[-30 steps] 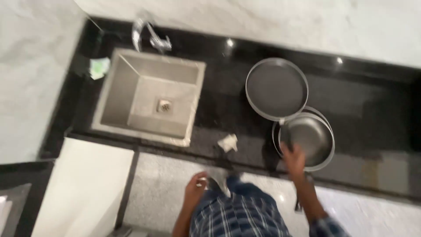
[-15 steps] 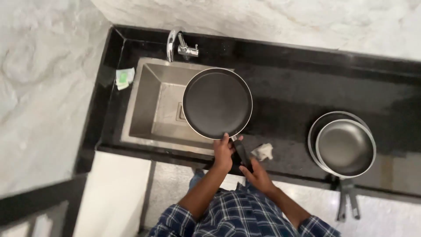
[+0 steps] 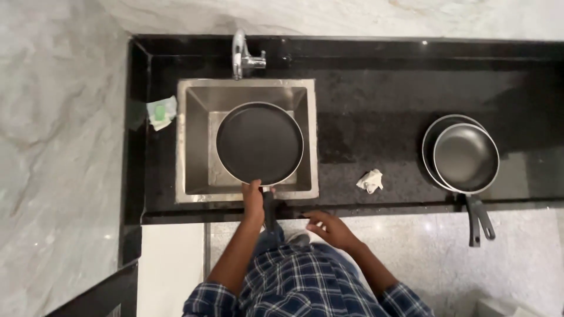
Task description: The person cleans a black pot and a frying pan in a kitchen sink. They rinse the pot, wipe it with a cloth, and place it in a cabinet. They then rinse the frying pan and wipe it dry with a cloth.
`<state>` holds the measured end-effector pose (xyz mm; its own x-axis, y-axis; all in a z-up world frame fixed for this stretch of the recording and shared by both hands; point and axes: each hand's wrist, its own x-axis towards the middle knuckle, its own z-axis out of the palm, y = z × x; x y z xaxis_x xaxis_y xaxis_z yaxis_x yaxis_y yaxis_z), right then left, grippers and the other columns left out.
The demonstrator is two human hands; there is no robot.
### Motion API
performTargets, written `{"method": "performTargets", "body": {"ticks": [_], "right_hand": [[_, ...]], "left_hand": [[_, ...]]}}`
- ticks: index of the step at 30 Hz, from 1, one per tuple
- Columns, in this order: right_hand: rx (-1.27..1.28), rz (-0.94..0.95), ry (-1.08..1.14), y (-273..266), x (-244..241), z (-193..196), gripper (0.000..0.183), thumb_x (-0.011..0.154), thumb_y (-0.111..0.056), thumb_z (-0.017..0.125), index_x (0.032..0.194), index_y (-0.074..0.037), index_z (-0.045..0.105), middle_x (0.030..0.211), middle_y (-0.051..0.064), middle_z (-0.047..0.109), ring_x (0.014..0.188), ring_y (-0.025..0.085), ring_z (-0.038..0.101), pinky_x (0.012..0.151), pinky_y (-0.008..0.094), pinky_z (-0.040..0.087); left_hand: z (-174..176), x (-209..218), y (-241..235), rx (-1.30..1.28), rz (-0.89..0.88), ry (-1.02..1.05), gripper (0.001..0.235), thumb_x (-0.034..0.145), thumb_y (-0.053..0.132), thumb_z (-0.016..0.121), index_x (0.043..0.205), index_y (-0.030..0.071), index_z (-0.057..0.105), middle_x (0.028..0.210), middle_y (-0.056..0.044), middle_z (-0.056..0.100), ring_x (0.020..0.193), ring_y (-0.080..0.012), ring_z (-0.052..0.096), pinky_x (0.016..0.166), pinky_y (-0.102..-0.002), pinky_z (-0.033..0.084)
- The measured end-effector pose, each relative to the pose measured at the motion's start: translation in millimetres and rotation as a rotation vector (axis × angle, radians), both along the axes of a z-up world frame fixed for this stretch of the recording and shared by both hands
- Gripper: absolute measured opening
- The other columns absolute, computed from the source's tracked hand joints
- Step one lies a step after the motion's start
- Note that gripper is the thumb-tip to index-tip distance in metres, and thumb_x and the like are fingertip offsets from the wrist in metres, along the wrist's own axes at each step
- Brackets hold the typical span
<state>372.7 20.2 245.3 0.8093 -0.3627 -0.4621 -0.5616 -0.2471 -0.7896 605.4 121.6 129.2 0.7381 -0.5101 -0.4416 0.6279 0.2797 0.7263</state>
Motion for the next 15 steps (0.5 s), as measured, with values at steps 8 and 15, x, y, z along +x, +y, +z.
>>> {"method": "performTargets", "body": {"ticks": [8, 15], "right_hand": [[-0.092, -0.376, -0.195, -7, -110, -114, 0.033, 0.098, -0.023, 0.065, 0.127, -0.007, 0.068, 0.101, 0.006, 0.077, 0.091, 0.017, 0.073, 0.076, 0.032, 0.059], [-0.051, -0.821, -0.176, 21, -148, -140, 0.03, 0.101, -0.023, 0.062, 0.12, -0.001, 0.068, 0.095, 0.007, 0.077, 0.089, 0.014, 0.074, 0.073, 0.03, 0.059]], "left_hand": [[-11, 19, 84, 0.17, -0.19, 0.07, 0.024, 0.092, 0.021, 0.058, 0.106, 0.001, 0.063, 0.082, -0.016, 0.067, 0.057, -0.0239, 0.067, 0.05, -0.038, 0.056], [12, 24, 107, -0.002, -0.315, -0.077, 0.025, 0.093, 0.019, 0.059, 0.106, -0.002, 0.064, 0.085, -0.014, 0.07, 0.059, -0.0229, 0.067, 0.049, -0.037, 0.056]]}}
